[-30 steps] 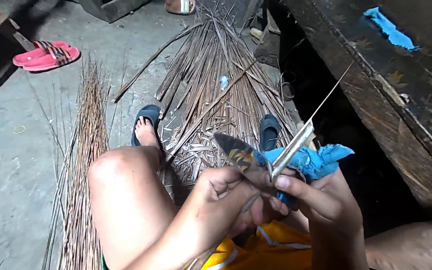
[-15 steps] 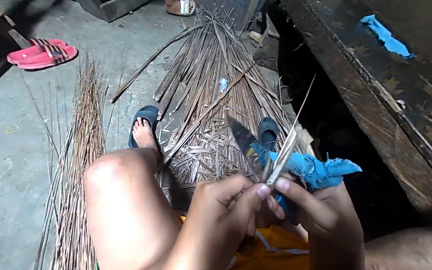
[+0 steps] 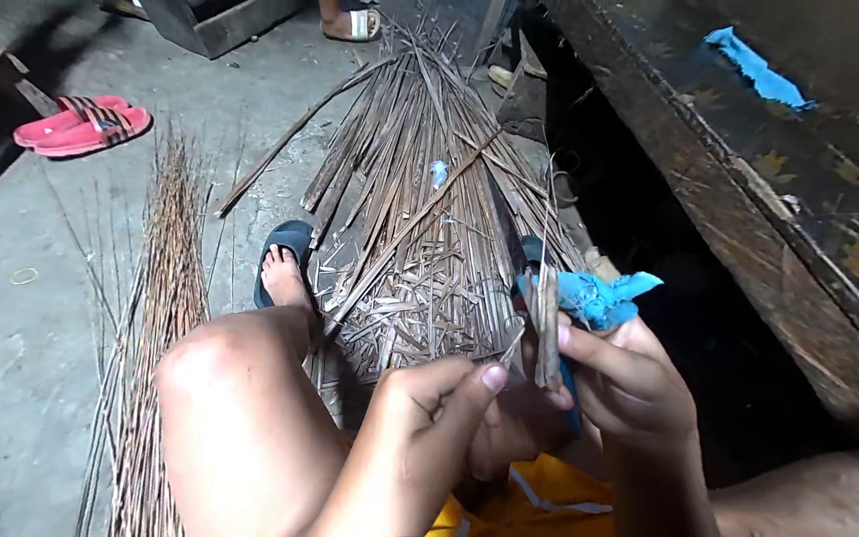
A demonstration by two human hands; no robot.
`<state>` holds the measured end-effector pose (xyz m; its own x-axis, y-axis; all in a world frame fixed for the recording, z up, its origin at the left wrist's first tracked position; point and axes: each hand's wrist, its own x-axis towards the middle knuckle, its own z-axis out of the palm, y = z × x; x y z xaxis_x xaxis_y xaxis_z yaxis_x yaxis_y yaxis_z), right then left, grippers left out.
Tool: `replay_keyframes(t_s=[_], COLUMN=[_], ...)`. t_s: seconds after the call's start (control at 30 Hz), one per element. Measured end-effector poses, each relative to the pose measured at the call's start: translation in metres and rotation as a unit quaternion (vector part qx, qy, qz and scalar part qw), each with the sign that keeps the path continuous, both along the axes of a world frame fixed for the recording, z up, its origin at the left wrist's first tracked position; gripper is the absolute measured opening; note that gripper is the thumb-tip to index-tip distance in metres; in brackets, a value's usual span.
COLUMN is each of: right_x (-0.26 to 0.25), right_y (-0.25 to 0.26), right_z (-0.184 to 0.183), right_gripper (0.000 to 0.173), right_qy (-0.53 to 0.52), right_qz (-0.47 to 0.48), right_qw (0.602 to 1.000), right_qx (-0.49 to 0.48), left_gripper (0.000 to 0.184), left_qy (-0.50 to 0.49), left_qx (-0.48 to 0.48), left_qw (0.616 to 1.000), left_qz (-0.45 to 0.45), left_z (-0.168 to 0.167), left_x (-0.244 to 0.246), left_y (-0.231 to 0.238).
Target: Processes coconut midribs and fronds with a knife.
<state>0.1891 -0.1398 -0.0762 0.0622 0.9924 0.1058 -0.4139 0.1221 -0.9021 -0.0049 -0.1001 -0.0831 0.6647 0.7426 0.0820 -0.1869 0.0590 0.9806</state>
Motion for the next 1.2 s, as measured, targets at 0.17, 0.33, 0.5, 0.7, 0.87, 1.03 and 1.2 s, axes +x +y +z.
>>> replay_keyframes(t_s=[0.17,0.33,0.5,0.7,0.87,1.03,1.2], right_x=[0.012,0.015,0.048,0.031,-0.008,-0.012,-0.012], right_y=[0.01,0.018,0.023,-0.01,-0.011,-0.007,-0.005], right_z=[0.002,0.008,0.015,0.008,-0.005,-0.003,0.001], right_gripper=[0.005,0.011,0.025,0.031,0.005,0.006,0.008], right_qy=[0.001,-0.052,-0.135,-0.135,0.012,-0.012,-0.051], right_qz=[0.006,-0.046,-0.233,0.032,0.144,0.093,0.033], right_qw=[1.0,0.998,0.963,0.99,0.989,0.996,0.998], right_qx=[-0.009,-0.008,0.004,0.037,-0.027,-0.002,0.021], left_gripper=[0.033,0.033,0.032,0.023,0.029,0.035,0.037], left_qy=[-0.003,-0.005,-0.015,-0.052,-0.1,-0.115,-0.105], left_qx=[-0.001,-0.006,-0.041,-0.064,-0.179,-0.258,-0.303], left_qw=[1.0,1.0,0.999,0.996,0.968,0.943,0.928], left_qz=[0.009,0.015,-0.005,-0.047,-0.144,-0.174,-0.187], left_z=[-0.003,-0.004,-0.004,-0.004,-0.005,-0.002,0.002], left_x=[-0.001,-0.001,-0.005,-0.007,-0.007,-0.01,-0.009], left_y=[0.002,0.004,0.006,0.01,0.011,0.013,0.015])
